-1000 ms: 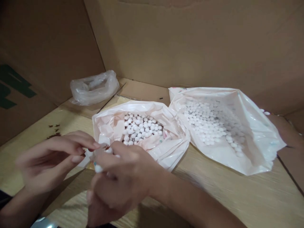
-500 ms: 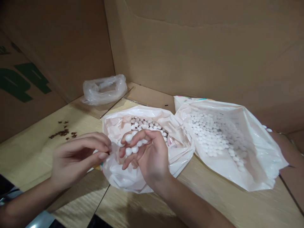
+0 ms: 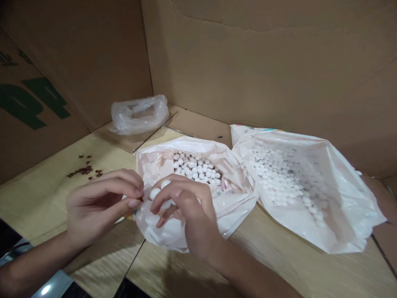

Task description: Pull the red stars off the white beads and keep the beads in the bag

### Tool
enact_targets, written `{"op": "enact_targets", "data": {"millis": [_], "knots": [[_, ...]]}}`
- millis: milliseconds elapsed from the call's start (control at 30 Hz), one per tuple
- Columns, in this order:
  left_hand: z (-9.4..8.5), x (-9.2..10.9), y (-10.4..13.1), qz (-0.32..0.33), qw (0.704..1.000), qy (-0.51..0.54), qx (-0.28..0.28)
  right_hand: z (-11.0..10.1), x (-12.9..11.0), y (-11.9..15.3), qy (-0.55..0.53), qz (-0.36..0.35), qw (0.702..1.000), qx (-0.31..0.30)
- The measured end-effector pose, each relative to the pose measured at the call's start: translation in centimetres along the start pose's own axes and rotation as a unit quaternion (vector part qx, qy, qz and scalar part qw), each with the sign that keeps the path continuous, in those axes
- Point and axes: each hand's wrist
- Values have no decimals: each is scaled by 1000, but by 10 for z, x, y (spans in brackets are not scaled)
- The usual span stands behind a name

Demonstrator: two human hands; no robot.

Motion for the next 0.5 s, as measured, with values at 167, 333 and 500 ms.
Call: {"op": "enact_targets", "data": {"millis": [167, 333, 500], "knots": [[0, 0, -1, 28, 1000, -3, -7, -5, 2, 4, 103, -49, 993, -15], [-5, 3, 1, 109, 992, -65, 3, -4, 3, 5, 85, -47, 994, -41], [-7, 7, 3, 142, 985, -97, -14, -1, -2, 6, 152, -84, 983, -56]]}}
Point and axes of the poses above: each hand's wrist, its own y-axis away from the middle knuckle, its own z-axis out of the palm, x = y × z, and after that the axes turned 13 degrees about x, right-handed
